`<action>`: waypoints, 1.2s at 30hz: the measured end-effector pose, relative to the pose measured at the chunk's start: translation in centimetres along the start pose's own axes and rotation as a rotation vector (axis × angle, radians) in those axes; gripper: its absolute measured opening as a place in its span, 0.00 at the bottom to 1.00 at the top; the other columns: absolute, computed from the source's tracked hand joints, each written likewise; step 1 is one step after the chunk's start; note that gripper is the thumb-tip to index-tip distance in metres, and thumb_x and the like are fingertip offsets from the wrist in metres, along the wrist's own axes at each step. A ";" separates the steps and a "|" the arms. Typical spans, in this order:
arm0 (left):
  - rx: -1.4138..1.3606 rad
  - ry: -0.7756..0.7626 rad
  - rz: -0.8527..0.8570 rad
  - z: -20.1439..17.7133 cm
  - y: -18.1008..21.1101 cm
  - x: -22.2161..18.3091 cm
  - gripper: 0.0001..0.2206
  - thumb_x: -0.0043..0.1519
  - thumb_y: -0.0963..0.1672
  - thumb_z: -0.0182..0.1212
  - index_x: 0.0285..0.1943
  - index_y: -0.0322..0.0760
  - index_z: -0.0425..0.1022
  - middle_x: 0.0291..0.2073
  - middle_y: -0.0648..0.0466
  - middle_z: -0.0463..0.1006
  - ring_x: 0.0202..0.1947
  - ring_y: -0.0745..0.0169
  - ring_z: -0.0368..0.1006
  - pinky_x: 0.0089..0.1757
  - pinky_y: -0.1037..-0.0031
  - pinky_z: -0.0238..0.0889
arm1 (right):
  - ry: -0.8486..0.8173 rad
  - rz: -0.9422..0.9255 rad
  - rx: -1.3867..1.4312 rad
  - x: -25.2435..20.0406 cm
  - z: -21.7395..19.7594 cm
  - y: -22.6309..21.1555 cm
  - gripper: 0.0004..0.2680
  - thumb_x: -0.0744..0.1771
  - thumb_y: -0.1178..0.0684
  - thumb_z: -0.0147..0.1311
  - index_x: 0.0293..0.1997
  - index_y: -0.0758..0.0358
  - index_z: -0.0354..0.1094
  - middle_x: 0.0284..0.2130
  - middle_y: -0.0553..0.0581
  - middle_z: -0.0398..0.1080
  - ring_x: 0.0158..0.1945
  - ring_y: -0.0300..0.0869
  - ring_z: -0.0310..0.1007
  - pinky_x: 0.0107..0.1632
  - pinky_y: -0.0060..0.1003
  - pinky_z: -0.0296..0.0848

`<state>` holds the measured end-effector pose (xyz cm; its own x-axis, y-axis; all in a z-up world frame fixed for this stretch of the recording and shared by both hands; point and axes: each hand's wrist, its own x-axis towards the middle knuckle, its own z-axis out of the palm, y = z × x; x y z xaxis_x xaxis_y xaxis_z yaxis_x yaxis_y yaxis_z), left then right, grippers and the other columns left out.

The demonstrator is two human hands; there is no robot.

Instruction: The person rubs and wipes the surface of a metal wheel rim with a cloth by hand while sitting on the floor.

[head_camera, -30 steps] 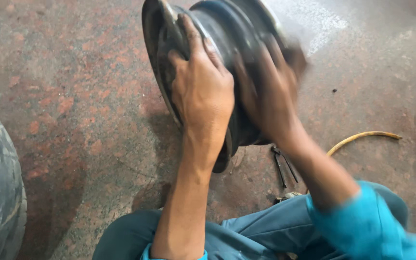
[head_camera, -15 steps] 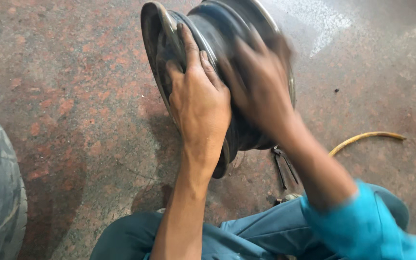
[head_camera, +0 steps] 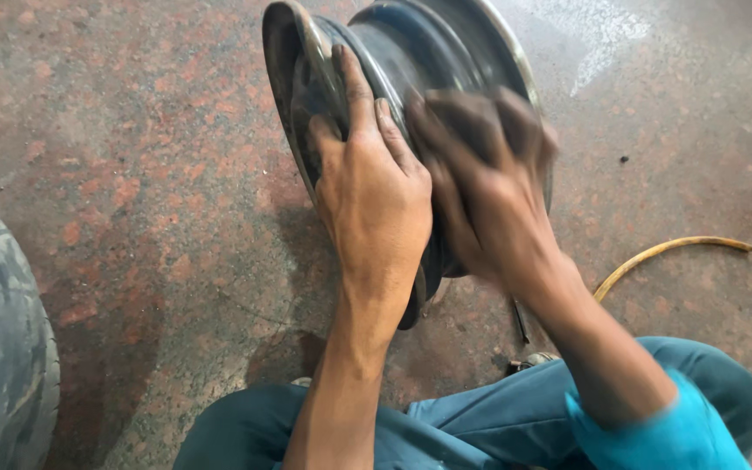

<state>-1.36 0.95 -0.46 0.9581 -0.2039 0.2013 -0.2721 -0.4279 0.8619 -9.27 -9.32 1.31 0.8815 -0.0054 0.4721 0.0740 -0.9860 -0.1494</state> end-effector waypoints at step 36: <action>-0.177 0.147 0.255 -0.4 0.7 -4.2 0.20 0.77 0.42 0.45 0.79 0.40 0.59 0.68 0.29 0.66 0.65 0.33 0.71 0.60 0.58 0.69 | -0.114 -0.002 -0.254 -4.0 -4.1 -1.8 0.20 0.73 0.45 0.33 0.67 0.67 0.68 0.65 0.61 0.70 0.77 0.52 0.49 0.75 0.61 0.24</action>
<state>-5.55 1.86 -0.55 0.8674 -0.1501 0.4744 -0.4971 -0.2179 0.8399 -14.80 -8.19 3.28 0.9293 0.0007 0.3694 -0.0314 -0.9962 0.0810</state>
